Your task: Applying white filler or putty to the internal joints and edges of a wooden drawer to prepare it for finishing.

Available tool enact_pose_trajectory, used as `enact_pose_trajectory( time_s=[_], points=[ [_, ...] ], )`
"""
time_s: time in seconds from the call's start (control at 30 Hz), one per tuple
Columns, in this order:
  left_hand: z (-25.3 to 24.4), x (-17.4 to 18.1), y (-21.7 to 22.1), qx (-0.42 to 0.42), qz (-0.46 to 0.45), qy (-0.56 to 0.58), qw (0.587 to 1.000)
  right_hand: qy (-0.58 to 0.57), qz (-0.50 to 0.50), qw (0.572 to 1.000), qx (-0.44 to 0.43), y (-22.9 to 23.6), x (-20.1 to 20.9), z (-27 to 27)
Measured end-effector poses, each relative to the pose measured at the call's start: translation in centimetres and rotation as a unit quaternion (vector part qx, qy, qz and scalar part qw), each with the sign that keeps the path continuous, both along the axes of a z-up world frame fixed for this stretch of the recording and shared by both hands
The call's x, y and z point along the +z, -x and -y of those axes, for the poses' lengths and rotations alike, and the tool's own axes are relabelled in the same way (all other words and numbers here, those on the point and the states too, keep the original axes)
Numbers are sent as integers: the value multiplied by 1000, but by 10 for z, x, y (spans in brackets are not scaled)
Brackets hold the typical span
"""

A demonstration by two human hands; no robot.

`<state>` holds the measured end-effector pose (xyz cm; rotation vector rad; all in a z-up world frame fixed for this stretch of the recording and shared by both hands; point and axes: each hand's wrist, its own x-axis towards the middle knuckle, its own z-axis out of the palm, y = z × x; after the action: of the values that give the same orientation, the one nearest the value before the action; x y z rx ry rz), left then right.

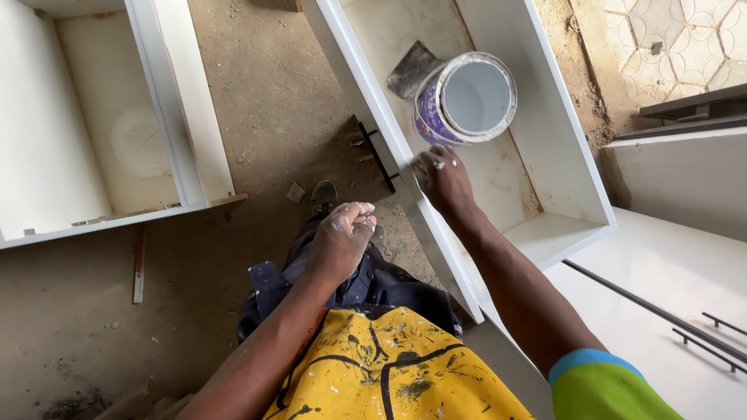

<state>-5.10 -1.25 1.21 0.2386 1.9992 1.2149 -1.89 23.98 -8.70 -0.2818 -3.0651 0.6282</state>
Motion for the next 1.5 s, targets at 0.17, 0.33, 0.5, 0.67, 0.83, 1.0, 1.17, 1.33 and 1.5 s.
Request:
enact_pose_trajectory(
  time_s=[0.17,0.33,0.5,0.67,0.83,1.0,1.17,1.33,1.5],
  points=[
    [4,-11,31,-3,14,22,1000,-8,-6,1000,6,84,-25,-5],
    [7,-21,64,6,34,22,999,128,148,970,-143,170,41,5],
    [0,-12,97,10,49,9,999,134,223,954,-152,180,73,29],
    [-15,-8,120,-22,31,6,999,147,238,931,-233,102,52,42],
    [-34,-10,124,-61,32,0,998,157,267,886,-344,38,61,50],
    [-56,-14,116,-101,32,-2,994,195,275,853,-400,-53,60,53],
    [-65,-25,112,-125,16,4,992,183,244,848,-434,-97,63,64],
    [-63,-17,118,-132,-8,5,991,145,157,879,-427,-89,52,69],
    [-46,-15,131,-105,-5,35,994,120,74,911,-387,-52,11,69]
  ],
)
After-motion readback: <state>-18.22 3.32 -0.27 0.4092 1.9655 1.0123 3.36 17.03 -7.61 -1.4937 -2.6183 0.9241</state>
